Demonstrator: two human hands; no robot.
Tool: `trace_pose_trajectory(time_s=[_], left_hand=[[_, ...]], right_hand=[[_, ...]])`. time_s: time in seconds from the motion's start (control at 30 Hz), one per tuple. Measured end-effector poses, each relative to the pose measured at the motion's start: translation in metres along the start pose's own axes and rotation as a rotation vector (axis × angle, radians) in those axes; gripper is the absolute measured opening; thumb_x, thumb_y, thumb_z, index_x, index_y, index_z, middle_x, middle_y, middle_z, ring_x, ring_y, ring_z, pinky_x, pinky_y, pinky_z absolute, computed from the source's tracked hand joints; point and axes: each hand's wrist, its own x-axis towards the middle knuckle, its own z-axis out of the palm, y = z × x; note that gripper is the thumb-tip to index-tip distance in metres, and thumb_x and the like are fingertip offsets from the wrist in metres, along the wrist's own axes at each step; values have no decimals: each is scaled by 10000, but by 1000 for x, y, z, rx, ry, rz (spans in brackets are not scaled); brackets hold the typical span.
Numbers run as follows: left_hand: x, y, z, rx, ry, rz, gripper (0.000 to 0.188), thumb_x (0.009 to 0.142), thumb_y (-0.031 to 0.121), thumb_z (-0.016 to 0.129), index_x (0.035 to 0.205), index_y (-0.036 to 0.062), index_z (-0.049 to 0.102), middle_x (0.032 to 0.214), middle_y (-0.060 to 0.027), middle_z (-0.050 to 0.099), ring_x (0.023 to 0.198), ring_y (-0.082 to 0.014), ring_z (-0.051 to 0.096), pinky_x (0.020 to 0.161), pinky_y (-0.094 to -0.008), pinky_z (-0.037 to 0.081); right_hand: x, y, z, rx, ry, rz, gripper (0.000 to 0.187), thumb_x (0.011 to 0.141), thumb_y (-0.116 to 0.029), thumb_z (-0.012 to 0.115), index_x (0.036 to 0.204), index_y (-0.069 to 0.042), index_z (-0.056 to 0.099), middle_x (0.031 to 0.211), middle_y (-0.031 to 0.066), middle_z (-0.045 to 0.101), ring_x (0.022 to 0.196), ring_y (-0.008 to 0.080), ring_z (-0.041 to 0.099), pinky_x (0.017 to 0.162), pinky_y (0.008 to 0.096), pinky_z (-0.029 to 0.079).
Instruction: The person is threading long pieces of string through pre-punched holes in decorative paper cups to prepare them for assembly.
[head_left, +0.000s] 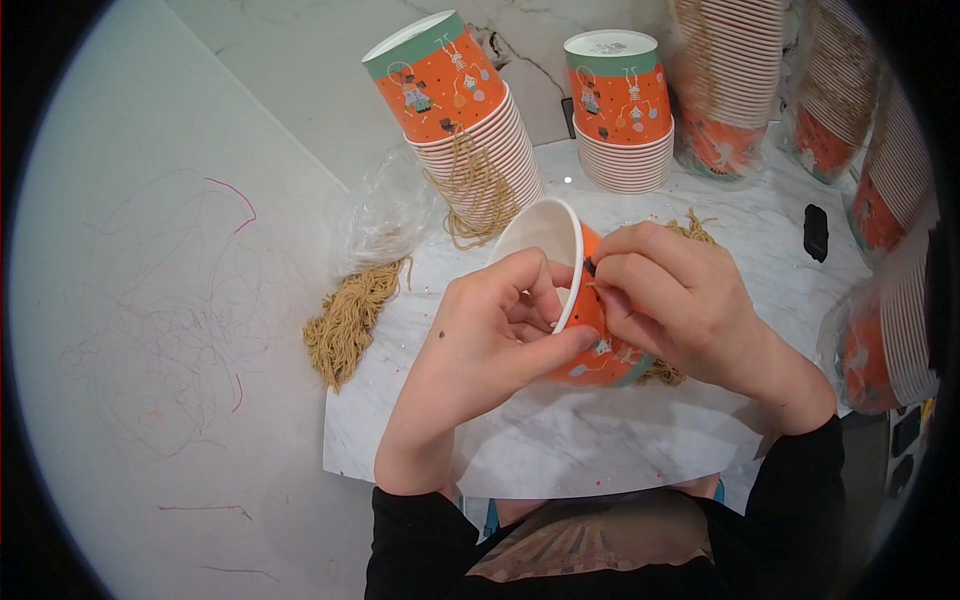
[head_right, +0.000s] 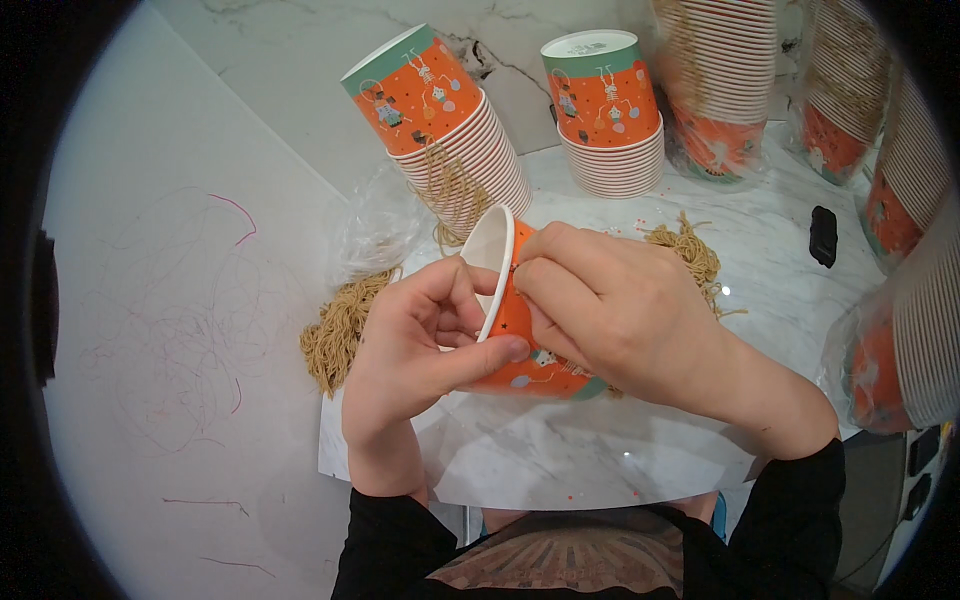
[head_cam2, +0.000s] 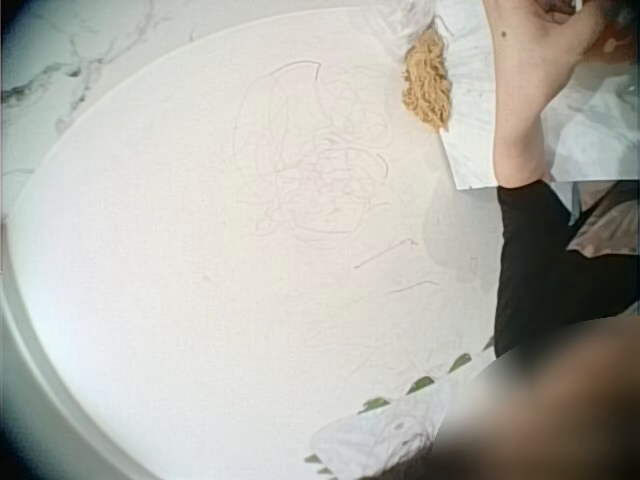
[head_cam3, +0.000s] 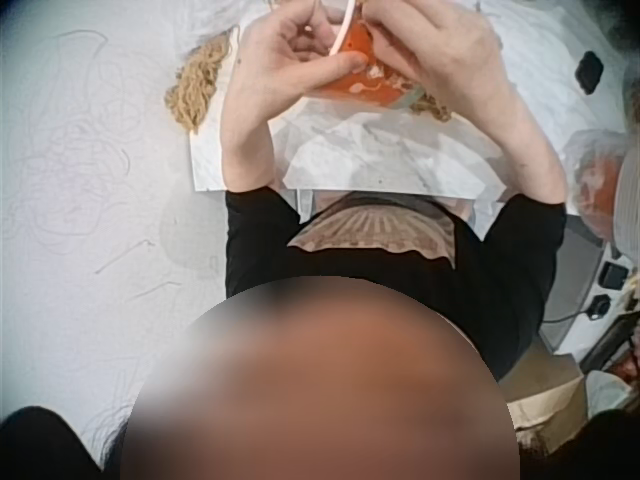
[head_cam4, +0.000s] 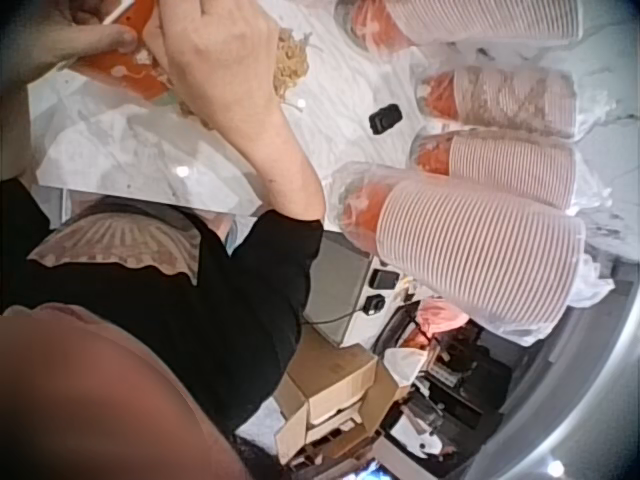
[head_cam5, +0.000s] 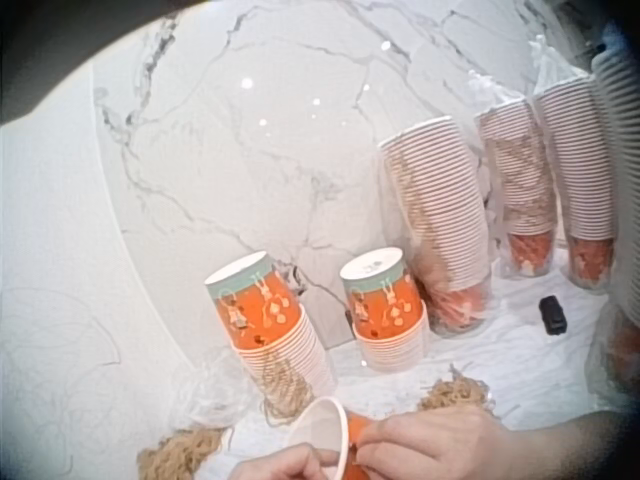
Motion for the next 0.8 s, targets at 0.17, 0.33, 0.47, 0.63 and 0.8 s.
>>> trace_pose_trajectory(time_s=[0.17,0.33,0.47,0.63,0.8], left_hand=[[-2,3,1,22,-12,14,299,843,27,788,823,16,490,1146,-132,684,784,-40,624,659,-209,547],[2,2,2,-146,-19,15,271,848,11,787,847,14,516,1128,-115,679,818,-57,651,700,-208,550],[6,3,-7,-236,-71,-36,195,909,22,750,962,3,563,1018,-58,682,863,-87,678,770,-222,556],[14,-3,-12,-309,-80,-73,406,913,-76,657,1283,6,512,1012,-68,721,897,-87,688,789,-223,550],[15,0,-8,-212,-64,-87,422,864,-118,661,1238,16,518,993,-59,716,910,-91,693,792,-209,547]], right_hand=[[-1,0,-2,43,-28,2,202,773,-71,733,946,-43,632,943,59,600,748,234,654,626,346,526],[-1,-2,-7,120,-98,96,237,732,26,750,946,-27,662,983,103,631,807,266,674,659,331,548],[1,-2,-6,170,-86,103,174,819,-48,706,976,-46,633,963,72,601,755,268,661,629,360,531],[-2,3,-3,170,-126,90,176,826,-48,701,988,-45,631,970,74,602,764,275,662,633,374,531],[-2,4,-2,172,-128,87,171,830,-42,695,987,-39,627,973,80,603,771,281,663,634,382,531]])
